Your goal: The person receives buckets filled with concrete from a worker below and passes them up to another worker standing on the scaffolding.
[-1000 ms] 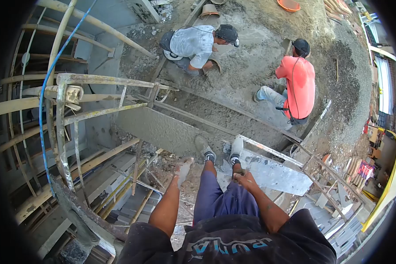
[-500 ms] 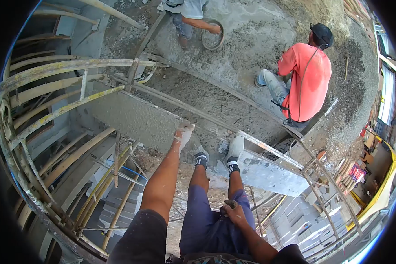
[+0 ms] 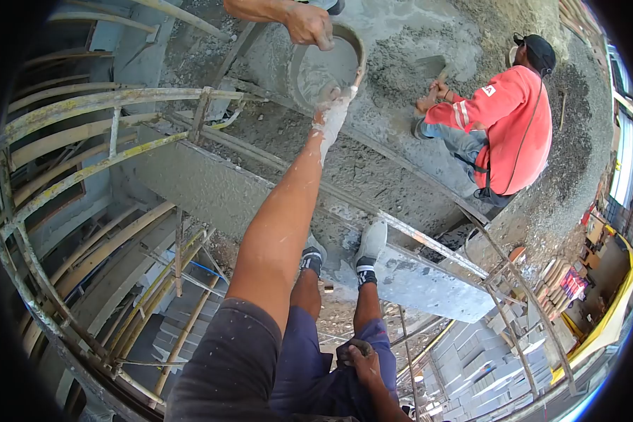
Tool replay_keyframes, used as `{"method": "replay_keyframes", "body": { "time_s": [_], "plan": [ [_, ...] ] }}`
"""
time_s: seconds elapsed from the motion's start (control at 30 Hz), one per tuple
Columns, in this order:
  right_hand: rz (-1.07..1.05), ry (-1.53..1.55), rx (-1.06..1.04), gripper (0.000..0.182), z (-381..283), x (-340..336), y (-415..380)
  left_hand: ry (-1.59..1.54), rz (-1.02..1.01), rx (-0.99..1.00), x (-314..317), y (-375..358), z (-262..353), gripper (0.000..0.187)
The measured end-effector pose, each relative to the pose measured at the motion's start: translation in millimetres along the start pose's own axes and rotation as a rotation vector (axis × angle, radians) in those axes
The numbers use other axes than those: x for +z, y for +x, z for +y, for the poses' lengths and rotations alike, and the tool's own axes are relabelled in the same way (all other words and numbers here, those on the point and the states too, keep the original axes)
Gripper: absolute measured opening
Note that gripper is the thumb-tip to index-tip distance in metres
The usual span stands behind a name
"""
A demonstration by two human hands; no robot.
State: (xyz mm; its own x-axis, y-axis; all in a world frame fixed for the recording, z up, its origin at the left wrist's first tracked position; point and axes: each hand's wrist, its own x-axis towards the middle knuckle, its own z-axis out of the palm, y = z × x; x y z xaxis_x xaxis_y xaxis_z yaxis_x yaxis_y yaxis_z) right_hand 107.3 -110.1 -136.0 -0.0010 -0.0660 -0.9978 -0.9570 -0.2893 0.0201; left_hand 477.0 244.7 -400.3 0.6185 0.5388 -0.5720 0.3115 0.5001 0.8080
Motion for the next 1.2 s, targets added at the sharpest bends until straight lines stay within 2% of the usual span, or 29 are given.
{"method": "replay_keyframes", "body": {
  "time_s": [0.1,0.23,0.43,0.57,0.67,0.77,0.83,0.93,0.97,1.03,1.1,1.13,1.2],
  "plan": [
    [0.018,0.034,-0.001,0.035,2,-3,-1,-0.230,0.141,0.114,37,23,35,0.053],
    [0.009,0.049,-0.007,0.033,-9,-4,-10,-0.542,0.570,-0.056,29,-8,37,0.022],
    [0.011,-0.006,-0.064,0.029,6,-10,-9,-0.463,0.467,-0.161,-64,-110,3,0.014],
    [0.000,-0.010,-0.055,0.028,-8,-8,-10,-0.401,0.409,-0.212,-91,-165,-16,0.014],
    [0.002,-0.038,-0.051,0.028,-8,-6,-8,-0.432,0.415,-0.162,-116,-217,-52,0.013],
    [-0.004,-0.060,-0.066,0.029,-9,-2,-7,-0.513,0.347,-0.149,-115,-273,-18,0.013],
    [-0.018,-0.048,-0.066,0.030,-11,-4,-10,-0.487,0.320,-0.229,-119,-310,-5,0.014],
    [-0.078,0.018,-0.019,0.033,-17,-7,-1,-0.425,0.305,-0.271,-109,-363,58,0.016],
    [-0.127,0.027,0.009,0.037,-26,-9,-1,-0.401,0.311,-0.269,-104,-383,88,0.017],
    [-0.223,0.041,0.066,0.045,-49,-14,-9,-0.160,0.269,-0.222,-104,-429,130,0.006],
    [-0.337,-0.085,-0.043,0.051,-77,-19,-22,-0.123,0.207,-0.174,-100,-483,173,0.007],
    [-0.406,-0.153,-0.107,0.055,-92,-19,-32,-0.199,0.165,-0.138,-104,-514,199,0.012],
    [-0.657,-0.179,-0.062,0.069,-119,-21,-59,-0.321,0.104,-0.066,-109,-562,267,0.018]
  ]
}}
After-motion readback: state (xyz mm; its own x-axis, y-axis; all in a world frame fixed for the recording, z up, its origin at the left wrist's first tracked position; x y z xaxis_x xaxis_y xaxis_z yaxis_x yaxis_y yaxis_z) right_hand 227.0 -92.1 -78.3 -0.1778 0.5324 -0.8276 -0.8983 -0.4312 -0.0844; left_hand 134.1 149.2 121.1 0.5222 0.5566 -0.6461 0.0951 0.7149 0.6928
